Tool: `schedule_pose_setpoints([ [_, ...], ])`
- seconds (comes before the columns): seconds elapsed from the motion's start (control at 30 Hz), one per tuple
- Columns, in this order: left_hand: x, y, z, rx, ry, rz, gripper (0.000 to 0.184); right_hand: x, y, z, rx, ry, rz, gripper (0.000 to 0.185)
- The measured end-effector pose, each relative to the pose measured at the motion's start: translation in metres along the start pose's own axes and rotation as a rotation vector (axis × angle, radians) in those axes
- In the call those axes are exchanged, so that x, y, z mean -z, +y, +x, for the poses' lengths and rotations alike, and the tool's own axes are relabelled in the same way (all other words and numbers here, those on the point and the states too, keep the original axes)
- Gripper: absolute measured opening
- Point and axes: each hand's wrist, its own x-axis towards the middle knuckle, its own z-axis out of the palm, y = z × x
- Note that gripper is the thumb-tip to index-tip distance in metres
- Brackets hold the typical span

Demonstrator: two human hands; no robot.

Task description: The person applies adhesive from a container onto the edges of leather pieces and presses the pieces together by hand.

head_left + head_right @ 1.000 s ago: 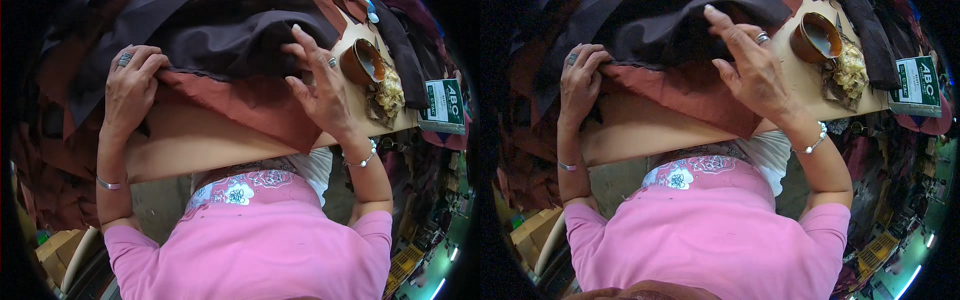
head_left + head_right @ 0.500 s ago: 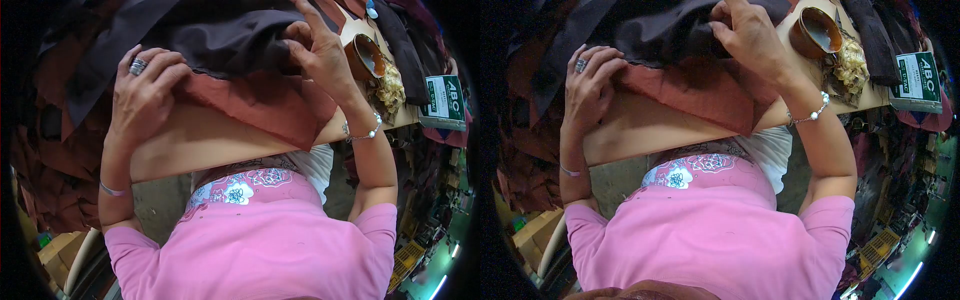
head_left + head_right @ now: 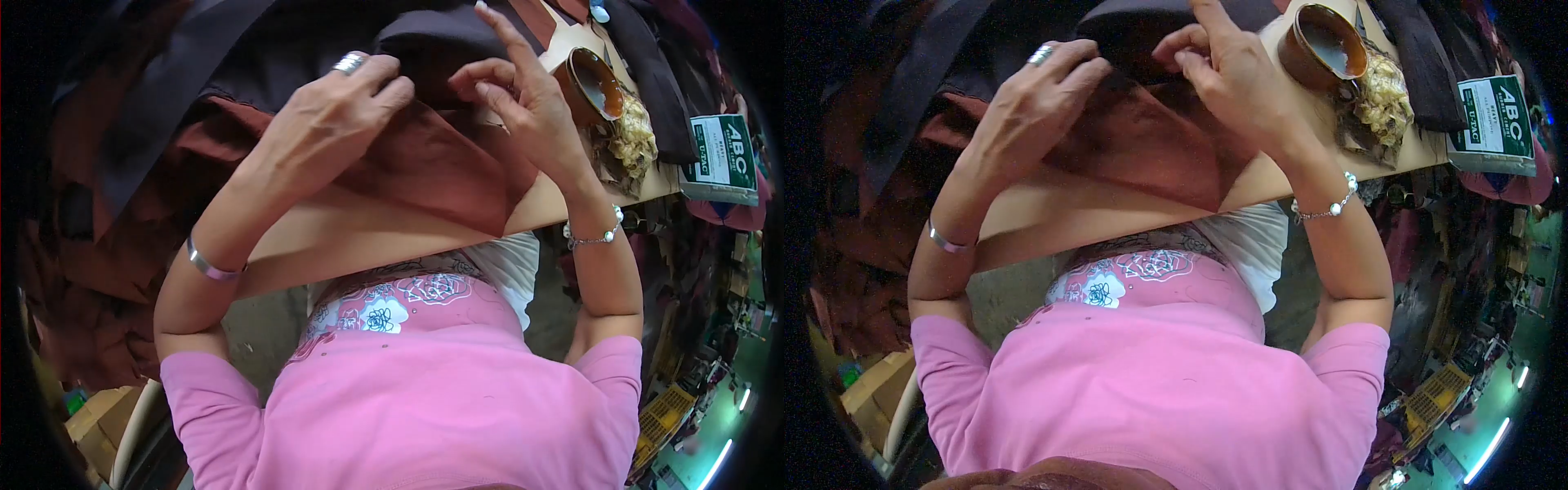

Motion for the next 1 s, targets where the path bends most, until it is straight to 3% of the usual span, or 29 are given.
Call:
schedule_pose_setpoints([
  [0.03,0.003,-0.001,-0.003,-0.006,0.056,-0.047,0.029,-0.002,0.026,0.000,0.176,0.073,-0.040,0.074],
  [0.13,0.009,-0.007,-0.014,-0.040,0.186,-0.120,0.027,-0.005,0.032,-0.005,0.159,0.142,0.009,0.068],
  [0.23,0.014,-0.006,-0.019,-0.018,0.283,-0.147,0.022,0.000,-0.013,-0.013,-0.036,0.000,-0.164,0.074],
  [0.43,0.017,-0.008,-0.025,0.105,0.391,-0.299,0.023,-0.017,0.013,-0.001,0.317,0.025,-0.163,0.082],
  [0.53,0.022,-0.005,-0.024,0.129,0.414,-0.366,0.024,-0.026,0.018,0.005,0.272,-0.108,0.251,0.084],
  [0.7,0.024,-0.005,-0.023,0.161,0.425,-0.501,0.023,-0.025,-0.002,0.019,0.667,0.104,-0.167,0.088],
  [0.8,0.026,0.000,-0.024,0.218,0.404,-0.558,0.022,-0.020,-0.009,0.028,0.705,0.139,-0.331,0.091],
  [0.87,0.025,0.000,-0.024,0.219,0.400,-0.578,0.021,-0.014,-0.024,0.026,0.539,0.082,-0.332,0.092],
  [0.93,0.023,-0.004,-0.024,0.176,0.409,-0.575,0.020,-0.006,-0.016,0.039,0.526,0.095,-0.373,0.089],
  [1.0,0.026,-0.004,-0.026,0.230,0.370,-0.539,0.019,-0.004,-0.014,0.040,0.655,0.142,-0.355,0.086],
])
